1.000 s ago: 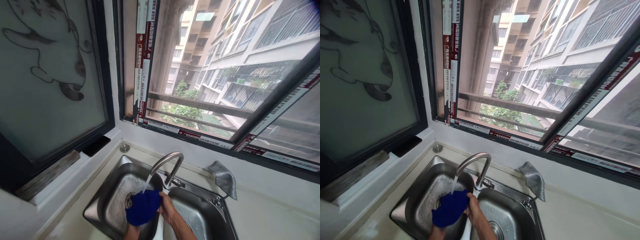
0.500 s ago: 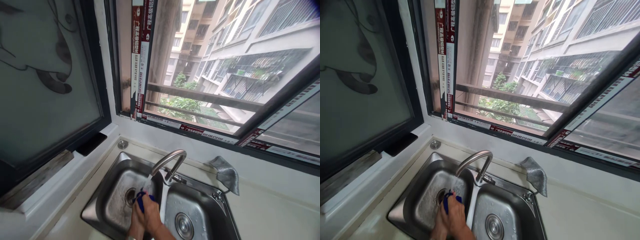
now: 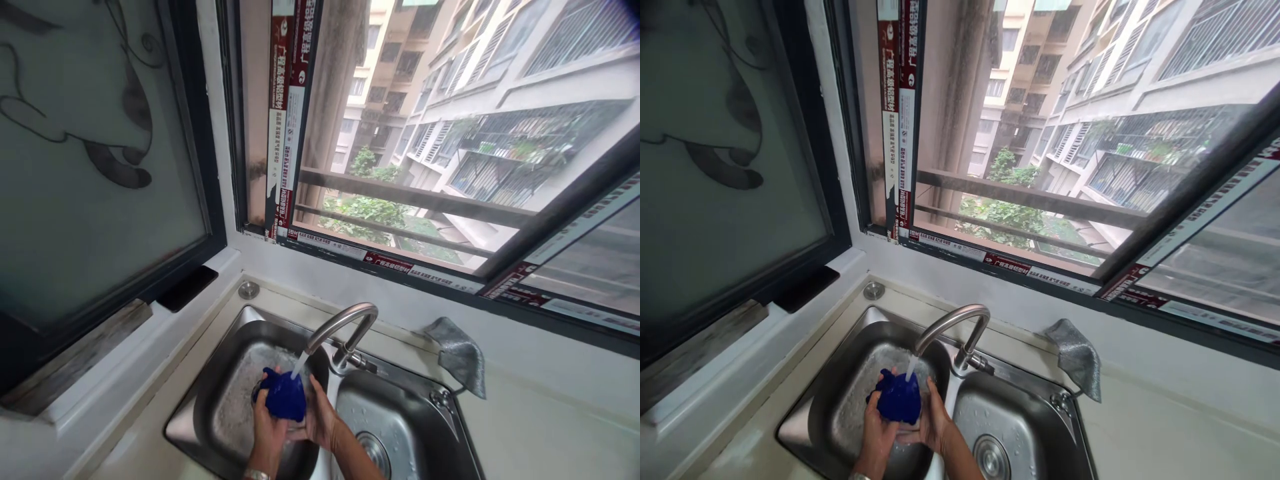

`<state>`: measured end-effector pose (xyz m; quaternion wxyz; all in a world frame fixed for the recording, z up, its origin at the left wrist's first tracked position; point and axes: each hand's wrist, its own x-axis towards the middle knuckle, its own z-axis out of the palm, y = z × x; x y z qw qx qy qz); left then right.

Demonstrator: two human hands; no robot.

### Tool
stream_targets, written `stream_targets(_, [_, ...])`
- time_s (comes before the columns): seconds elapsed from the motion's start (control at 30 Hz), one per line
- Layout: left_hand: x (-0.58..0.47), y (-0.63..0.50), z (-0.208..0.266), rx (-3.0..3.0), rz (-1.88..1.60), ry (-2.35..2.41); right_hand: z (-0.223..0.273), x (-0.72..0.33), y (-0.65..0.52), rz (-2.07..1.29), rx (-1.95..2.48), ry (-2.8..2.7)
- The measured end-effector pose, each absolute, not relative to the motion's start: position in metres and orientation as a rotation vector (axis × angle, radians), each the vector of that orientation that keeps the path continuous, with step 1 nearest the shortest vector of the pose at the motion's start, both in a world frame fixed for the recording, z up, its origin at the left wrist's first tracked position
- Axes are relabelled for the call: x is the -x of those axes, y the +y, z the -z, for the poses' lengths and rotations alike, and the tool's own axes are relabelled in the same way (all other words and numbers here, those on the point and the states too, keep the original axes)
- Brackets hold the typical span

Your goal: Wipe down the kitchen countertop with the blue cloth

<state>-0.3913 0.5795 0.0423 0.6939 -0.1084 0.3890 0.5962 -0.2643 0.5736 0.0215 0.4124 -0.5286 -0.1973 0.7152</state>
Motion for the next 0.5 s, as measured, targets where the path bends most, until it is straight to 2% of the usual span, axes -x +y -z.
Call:
stream_targets(0.07, [0.392,0.58,-0.045,0.175,-1.322,0.904,-0.025,0.269,0.576,-1.803,1.292,-0.431])
stream_targets(0.23, [0.405,0.573,-0.035,0.03,-1.432,0.99,-0.029,0.277,0.589,-1.556,1.225,-0.432])
stream_targets(0.5, [0.408,0.564,-0.024,0.367,-1.099,1.008,-0.031,0.276,0.577,-1.406,1.282,-0.546])
